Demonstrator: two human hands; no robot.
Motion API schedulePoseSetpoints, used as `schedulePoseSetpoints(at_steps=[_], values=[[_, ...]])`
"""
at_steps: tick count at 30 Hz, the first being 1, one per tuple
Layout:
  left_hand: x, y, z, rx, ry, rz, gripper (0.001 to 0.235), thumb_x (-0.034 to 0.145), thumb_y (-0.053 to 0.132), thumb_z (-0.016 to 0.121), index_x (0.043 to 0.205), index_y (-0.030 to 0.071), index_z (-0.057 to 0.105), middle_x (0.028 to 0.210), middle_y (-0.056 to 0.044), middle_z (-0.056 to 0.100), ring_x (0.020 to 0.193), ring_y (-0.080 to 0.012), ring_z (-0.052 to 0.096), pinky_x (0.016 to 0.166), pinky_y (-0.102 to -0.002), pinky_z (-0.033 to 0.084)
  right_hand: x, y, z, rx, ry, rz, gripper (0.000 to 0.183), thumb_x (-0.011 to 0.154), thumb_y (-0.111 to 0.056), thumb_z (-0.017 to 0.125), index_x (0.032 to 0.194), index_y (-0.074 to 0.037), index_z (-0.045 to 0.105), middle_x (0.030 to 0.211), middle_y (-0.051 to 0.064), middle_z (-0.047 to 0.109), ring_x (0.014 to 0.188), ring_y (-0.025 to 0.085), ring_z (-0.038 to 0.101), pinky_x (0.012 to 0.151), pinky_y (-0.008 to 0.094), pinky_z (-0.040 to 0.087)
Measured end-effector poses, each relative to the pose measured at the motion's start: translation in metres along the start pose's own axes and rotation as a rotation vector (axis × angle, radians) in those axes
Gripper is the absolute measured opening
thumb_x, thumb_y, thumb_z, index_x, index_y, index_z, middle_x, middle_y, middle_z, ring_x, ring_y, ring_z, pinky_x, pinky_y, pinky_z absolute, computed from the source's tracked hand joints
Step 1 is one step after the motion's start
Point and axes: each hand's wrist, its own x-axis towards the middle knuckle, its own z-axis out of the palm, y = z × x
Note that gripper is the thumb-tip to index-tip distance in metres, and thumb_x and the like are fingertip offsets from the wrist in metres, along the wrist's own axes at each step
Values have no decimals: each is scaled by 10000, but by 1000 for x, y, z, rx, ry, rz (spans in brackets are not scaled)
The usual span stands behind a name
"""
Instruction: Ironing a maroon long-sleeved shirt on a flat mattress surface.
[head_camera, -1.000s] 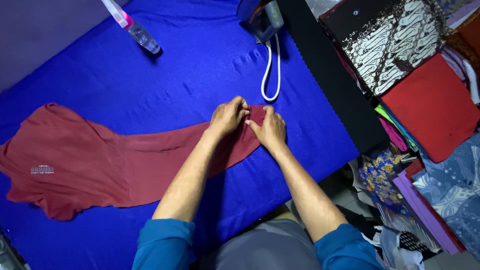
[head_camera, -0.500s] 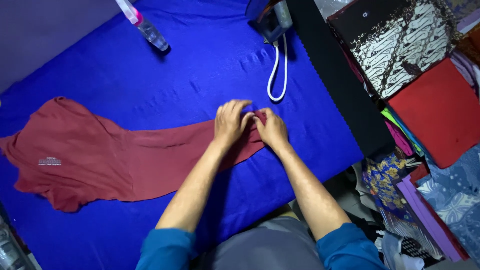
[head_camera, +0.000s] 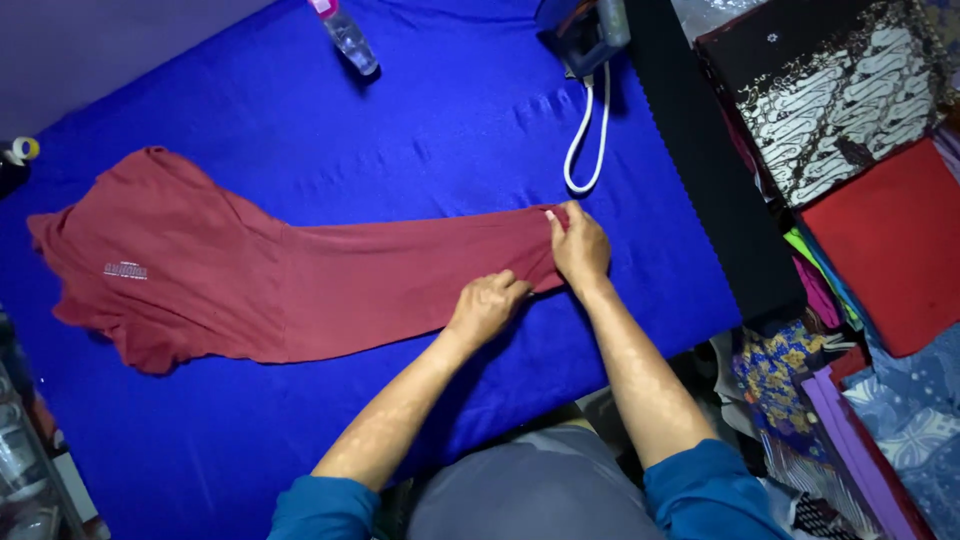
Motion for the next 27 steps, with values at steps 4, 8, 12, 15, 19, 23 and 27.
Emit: schedulePoseSetpoints(at_steps=[4,8,12,15,19,23,27], values=[[16,30,21,-98,-28,60,127,901,198,650,998,161,722,843,-49,598,755,-253,679,611,-416,557,-2,38,-23,-15,66,-31,246,1000,-293,684,1071,-57,674,996,213,731,917,444,690,753,531,541],[37,77,43,-170,-15,106,129,915,187,646,1010,156,726,859,-49,608,751,-252,677,616,-409,558,-5,84,-55,-63,105,12,252,991,-305,692,1076,-67,692,991,219,731,918,451,690,757,537,538],[52,113,67,-169,-29,93,117,925,207,654,1009,166,724,874,-35,613,794,-232,687,638,-391,566,-6,113,-80,-142,114,77,282,1007,-319,692,1100,-52,693,1015,233,726,928,460,682,760,548,528],[53,118,57,-197,-17,69,183,905,261,685,1049,159,737,877,-48,629,807,-249,686,654,-403,565,-9,119,-81,-168,122,54,282,1017,-329,692,1108,-62,691,1050,209,719,972,443,671,793,535,527],[51,90,4,-460,5,37,276,924,265,699,1172,150,729,1034,-69,708,897,-287,705,704,-419,575,-13,91,-90,-268,293,-66,393,922,-364,777,1141,-51,684,1054,175,658,1023,406,606,844,505,477],[32,-27,-53,-166,123,-34,348,814,104,679,1155,139,742,1056,-91,725,941,-319,704,778,-468,555,-13,62,-94,-459,507,-150,423,864,-325,768,1176,-49,689,1163,133,653,1087,345,573,892,479,421],[12,-144,-87,218,268,-158,296,939,78,640,1219,120,728,1214,-94,725,1184,-310,659,1043,-487,477,-11,56,-69,-221,202,-376,135,942,-260,785,1041,-176,751,1109,3,684,1110,279,601,968,467,433]])
